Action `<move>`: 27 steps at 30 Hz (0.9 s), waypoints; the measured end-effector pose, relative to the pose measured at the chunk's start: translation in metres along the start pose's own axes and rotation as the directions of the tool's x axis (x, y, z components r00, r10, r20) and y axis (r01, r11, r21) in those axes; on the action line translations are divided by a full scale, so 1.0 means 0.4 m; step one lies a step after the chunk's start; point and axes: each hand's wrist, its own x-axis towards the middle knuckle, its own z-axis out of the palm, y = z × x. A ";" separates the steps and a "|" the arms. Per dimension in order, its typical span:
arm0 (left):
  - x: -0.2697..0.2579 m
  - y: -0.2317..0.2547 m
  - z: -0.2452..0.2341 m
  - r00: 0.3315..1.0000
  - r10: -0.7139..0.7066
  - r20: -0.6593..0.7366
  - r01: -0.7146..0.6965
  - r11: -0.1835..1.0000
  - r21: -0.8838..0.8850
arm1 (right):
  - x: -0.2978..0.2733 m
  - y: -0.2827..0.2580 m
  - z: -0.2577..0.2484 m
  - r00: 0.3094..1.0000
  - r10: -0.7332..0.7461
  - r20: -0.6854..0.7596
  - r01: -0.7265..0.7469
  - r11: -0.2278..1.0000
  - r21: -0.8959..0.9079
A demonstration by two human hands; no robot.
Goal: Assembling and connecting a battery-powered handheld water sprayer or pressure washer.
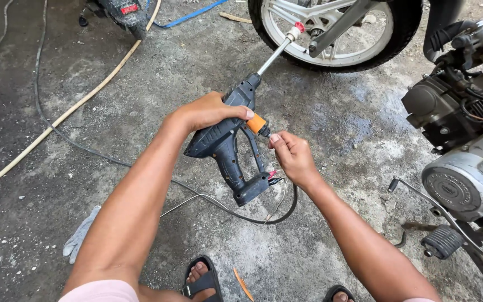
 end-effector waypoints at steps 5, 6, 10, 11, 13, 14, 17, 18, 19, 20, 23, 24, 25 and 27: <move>-0.001 -0.001 0.002 0.999 0.045 -0.009 -0.046 0.999 -0.021 | 0.014 0.021 -0.022 0.979 0.111 0.171 -0.189 0.810 0.555; 0.004 -0.012 -0.004 0.999 0.048 -0.014 -0.048 0.999 -0.018 | 0.025 0.022 -0.022 0.980 0.105 0.170 -0.183 0.810 0.556; 0.030 0.003 0.000 0.996 0.072 -0.057 -0.071 0.997 0.023 | 0.037 -0.033 -0.046 0.977 0.137 0.161 -0.176 0.949 0.261; 0.024 0.008 0.000 0.996 0.060 -0.069 -0.057 0.997 0.048 | 0.031 -0.059 -0.040 0.972 0.166 0.166 -0.181 0.980 0.079; 0.022 0.014 -0.002 0.995 0.042 -0.087 -0.036 0.997 0.069 | 0.033 -0.053 -0.048 0.978 0.160 0.134 -0.163 0.987 0.013; 0.023 0.024 -0.012 0.994 0.029 -0.110 -0.018 0.995 0.097 | 0.042 -0.056 -0.054 0.985 0.142 0.101 -0.138 0.989 -0.050; 0.019 0.041 -0.010 0.992 0.014 -0.127 -0.002 0.995 0.099 | 0.032 -0.079 -0.073 0.996 0.075 0.050 -0.066 0.984 -0.165; 0.017 0.047 -0.016 0.992 0.018 -0.129 -0.006 0.995 0.099 | 0.033 -0.088 -0.069 0.996 0.072 0.048 -0.063 0.984 -0.167; 0.012 0.048 -0.016 0.992 0.024 -0.124 -0.012 0.995 0.099 | 0.025 -0.093 -0.062 1.000 0.029 -0.010 -0.031 0.959 -0.281; 0.009 0.050 -0.015 0.992 0.030 -0.120 -0.019 0.995 0.099 | 0.018 -0.098 -0.057 0.998 -0.021 -0.063 -0.006 0.920 -0.393; 0.025 0.053 -0.005 0.990 0.077 -0.116 -0.066 0.993 0.100 | 0.011 -0.102 -0.056 0.995 -0.050 -0.082 0.019 0.938 -0.347; 0.025 0.052 0.005 0.990 0.079 -0.113 -0.067 0.992 0.102 | 0.006 -0.107 -0.056 0.995 -0.049 -0.086 0.016 0.938 -0.346; 0.024 0.050 0.010 0.988 0.100 -0.117 -0.091 0.992 0.085 | 0.005 -0.113 -0.055 0.996 -0.012 -0.092 -0.023 0.931 -0.365; 0.018 0.053 0.021 0.985 0.122 -0.122 -0.115 0.991 0.068 | 0.002 -0.112 -0.051 0.995 0.024 -0.100 -0.061 0.922 -0.383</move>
